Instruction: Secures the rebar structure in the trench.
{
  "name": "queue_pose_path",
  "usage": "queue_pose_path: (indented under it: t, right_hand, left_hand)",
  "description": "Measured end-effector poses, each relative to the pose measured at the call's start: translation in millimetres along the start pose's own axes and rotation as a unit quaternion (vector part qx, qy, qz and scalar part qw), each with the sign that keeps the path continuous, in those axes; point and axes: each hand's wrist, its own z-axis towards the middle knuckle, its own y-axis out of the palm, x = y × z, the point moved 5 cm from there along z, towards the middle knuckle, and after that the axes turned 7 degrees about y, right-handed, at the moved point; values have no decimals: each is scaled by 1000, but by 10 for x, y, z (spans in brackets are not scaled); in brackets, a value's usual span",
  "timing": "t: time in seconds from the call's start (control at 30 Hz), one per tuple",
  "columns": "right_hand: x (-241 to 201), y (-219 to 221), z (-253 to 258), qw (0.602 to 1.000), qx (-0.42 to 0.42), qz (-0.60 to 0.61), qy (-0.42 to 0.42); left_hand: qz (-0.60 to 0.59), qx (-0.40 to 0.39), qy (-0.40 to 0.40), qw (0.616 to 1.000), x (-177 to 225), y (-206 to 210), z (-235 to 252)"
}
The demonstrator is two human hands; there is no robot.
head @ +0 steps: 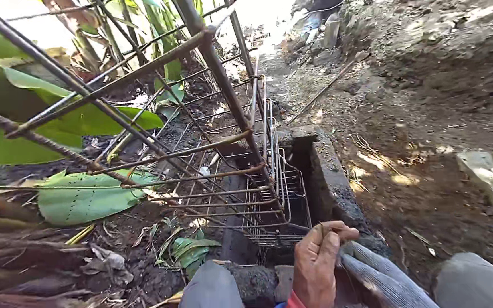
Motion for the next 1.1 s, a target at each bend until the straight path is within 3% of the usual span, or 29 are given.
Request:
queue_pose_path:
  t: [0.07,0.27,0.37,0.47,0.53,0.6,0.7,0.77,0.83,0.9,1.0,1.1]
  right_hand:
    - [72,56,-28,998,-46,42,-6]
    - [-29,51,-94,998,22,-63,22]
    - [119,-88,9,992,-103,27,69]
    - [294,-107,60,960,-238,103,104]
    - [210,-144,26,973,-212,-17,92]
    - [47,-191,-54,970,-181,-160,22]
    - [-110,-333,-95,934,-176,-290,-108]
    - [-121,-508,-46,923,-172,-322,-122]
    - [-102,-607,37,888,-191,-403,-114]
    - [-75,-584,72,854,-191,-471,-111]
    - [10,-393,-147,856,-178,-473,-111]
    - [-9,-338,-211,882,-250,-391,-88]
  left_hand:
    - [9,9,-23,1000,-29,-62,-1]
    - [10,-20,-44,999,21,-70,-51]
    - [-18,-82,-23,996,69,-133,-67]
    - [26,6,5,1000,171,-216,-35]
    - [64,110,14,992,314,-379,44]
    - [91,177,22,980,441,-492,55]
    - [145,206,38,967,674,-443,-7]
    - [165,220,54,960,838,-456,-30]
    - [166,225,65,958,931,-482,-115]
    - [107,240,54,963,904,-456,-123]
    - [-14,255,19,967,786,-445,-66]
    - [-67,190,6,979,700,-542,-81]
